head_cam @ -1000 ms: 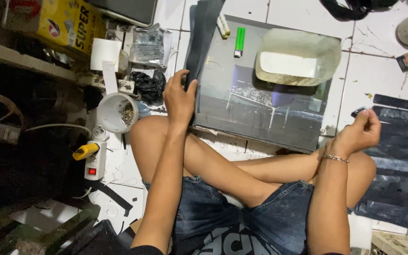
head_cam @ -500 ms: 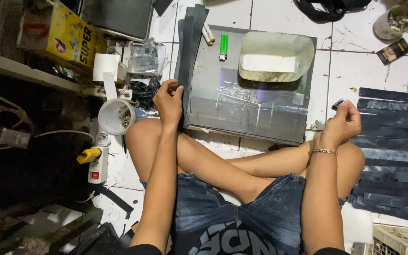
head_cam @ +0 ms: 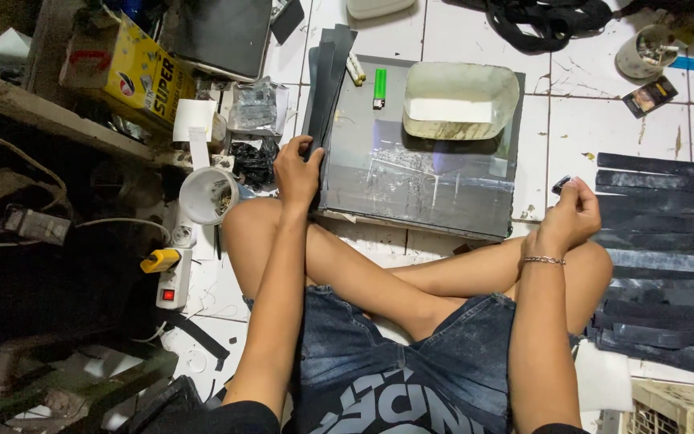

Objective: Apply glue to leather strips and press them together to bond.

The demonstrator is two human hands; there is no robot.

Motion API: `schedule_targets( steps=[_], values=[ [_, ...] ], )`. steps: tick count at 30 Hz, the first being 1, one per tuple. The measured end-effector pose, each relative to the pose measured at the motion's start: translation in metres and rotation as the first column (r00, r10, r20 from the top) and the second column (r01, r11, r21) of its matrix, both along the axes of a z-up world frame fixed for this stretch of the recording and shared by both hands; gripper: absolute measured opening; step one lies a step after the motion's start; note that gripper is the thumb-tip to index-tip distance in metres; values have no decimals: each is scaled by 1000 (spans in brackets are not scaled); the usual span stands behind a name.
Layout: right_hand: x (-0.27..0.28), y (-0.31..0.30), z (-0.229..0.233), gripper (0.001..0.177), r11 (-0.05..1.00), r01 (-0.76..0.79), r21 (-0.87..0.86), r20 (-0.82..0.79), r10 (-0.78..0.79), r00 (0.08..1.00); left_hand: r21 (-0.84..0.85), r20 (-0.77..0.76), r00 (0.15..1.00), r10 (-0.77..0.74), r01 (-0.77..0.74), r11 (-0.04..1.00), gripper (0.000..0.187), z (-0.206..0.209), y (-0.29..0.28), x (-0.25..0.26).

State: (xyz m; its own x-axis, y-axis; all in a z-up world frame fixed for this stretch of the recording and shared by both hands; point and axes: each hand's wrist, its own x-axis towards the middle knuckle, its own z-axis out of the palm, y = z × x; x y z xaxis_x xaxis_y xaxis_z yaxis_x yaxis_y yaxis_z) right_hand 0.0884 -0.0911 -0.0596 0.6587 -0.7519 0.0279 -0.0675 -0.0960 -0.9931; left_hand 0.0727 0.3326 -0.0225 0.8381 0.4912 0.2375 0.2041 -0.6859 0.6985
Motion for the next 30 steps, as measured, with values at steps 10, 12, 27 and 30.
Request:
schedule_targets(
  steps=[10,12,27,30],
  values=[
    [-4,1,12,16,989,4,145,-23,-1,1000,29,117,993,-32,29,999,25,-5,1,-2],
    [-2,-1,7,13,985,9,171,-21,-5,1000,86,128,990,-61,51,995,24,-7,1,-2],
    [9,-12,-22,16,992,-40,118,21,38,999,-114,152,988,19,-2,993,21,-2,2,1],
    [7,-3,-9,14,992,-25,124,-39,30,999,-55,138,990,3,5,998,19,-4,3,0]
  ],
)
